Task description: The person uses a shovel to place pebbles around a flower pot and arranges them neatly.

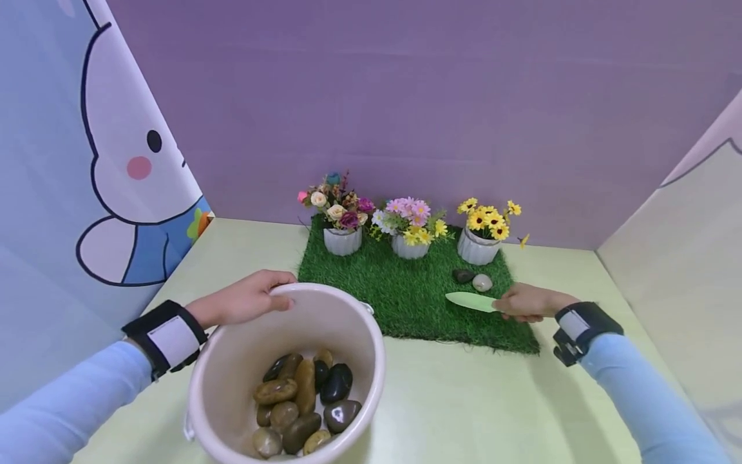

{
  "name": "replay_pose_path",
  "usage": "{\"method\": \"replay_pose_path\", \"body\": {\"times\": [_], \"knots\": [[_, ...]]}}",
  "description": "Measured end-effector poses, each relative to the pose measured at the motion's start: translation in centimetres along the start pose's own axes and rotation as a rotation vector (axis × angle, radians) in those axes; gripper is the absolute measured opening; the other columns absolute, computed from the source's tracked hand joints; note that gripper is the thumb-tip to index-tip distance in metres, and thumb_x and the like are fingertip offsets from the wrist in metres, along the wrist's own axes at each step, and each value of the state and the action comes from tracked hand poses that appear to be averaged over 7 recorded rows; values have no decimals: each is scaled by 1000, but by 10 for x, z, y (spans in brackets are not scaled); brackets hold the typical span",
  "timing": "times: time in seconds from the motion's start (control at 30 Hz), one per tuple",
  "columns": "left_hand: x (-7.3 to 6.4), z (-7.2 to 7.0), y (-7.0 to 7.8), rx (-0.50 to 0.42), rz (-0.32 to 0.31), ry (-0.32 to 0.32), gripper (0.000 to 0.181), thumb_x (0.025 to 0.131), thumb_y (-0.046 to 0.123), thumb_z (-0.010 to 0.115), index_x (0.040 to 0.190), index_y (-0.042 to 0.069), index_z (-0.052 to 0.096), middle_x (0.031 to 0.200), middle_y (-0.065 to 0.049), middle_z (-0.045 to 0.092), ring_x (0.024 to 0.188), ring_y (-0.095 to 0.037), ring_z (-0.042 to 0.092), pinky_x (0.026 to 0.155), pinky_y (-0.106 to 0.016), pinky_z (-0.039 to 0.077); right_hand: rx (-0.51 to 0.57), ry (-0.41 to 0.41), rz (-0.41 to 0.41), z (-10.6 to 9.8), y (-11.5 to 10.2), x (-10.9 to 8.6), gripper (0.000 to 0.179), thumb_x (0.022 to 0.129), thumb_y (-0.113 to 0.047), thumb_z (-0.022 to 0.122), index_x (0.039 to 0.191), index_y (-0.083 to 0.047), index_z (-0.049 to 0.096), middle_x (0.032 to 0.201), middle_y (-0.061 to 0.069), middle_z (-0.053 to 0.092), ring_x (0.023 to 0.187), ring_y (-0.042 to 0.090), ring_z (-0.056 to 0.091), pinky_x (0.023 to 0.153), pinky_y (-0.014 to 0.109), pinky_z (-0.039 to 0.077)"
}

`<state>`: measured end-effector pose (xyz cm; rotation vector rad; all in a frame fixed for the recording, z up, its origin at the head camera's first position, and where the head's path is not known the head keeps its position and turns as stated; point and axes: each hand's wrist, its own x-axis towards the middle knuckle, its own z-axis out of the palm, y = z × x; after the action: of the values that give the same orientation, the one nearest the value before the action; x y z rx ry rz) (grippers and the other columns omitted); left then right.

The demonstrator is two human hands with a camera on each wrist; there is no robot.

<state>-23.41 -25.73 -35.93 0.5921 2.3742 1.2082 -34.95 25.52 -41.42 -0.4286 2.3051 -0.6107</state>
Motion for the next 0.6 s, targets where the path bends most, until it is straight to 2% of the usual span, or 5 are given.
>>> {"method": "replay_pose_path", "body": {"times": [0.17,0.3,0.43,0.53,0.6], "knots": [[3,1,1,-3,-1,-6,10,101,7,54,103,0,60,92,-10,62,75,-17,58,65,-28,49,-112,226,-204,-8,-62,-15,35,107,-28,49,86,-8,68,53,-7,37,46,8,29,58,29,39],[3,1,1,-20,2,-20,12,101,9,54,105,-1,60,96,-12,64,77,-18,60,66,-28,51,-329,509,-521,2,-144,-39,25,104,-23,57,84,-12,66,56,-7,38,49,6,29,53,25,33],[2,-2,0,-5,-4,-14,14,102,10,54,109,0,62,95,-10,63,78,-19,59,68,-28,50,-873,736,-881,32,-219,-48,16,99,-27,65,89,-14,66,62,-8,53,49,4,42,46,19,34],[-2,-7,-3,11,-7,-3,15,101,7,53,111,0,62,92,-8,60,78,-20,57,69,-28,49,-1374,833,-978,62,-268,-38,17,103,-31,57,96,-19,66,79,-10,65,61,3,56,51,15,41],[-3,-9,-5,22,0,6,15,99,4,52,110,0,62,90,-6,58,78,-20,55,70,-28,47,-1625,807,-998,79,-294,-27,24,108,-28,45,102,-22,67,87,-13,66,69,1,57,56,14,43]]}}
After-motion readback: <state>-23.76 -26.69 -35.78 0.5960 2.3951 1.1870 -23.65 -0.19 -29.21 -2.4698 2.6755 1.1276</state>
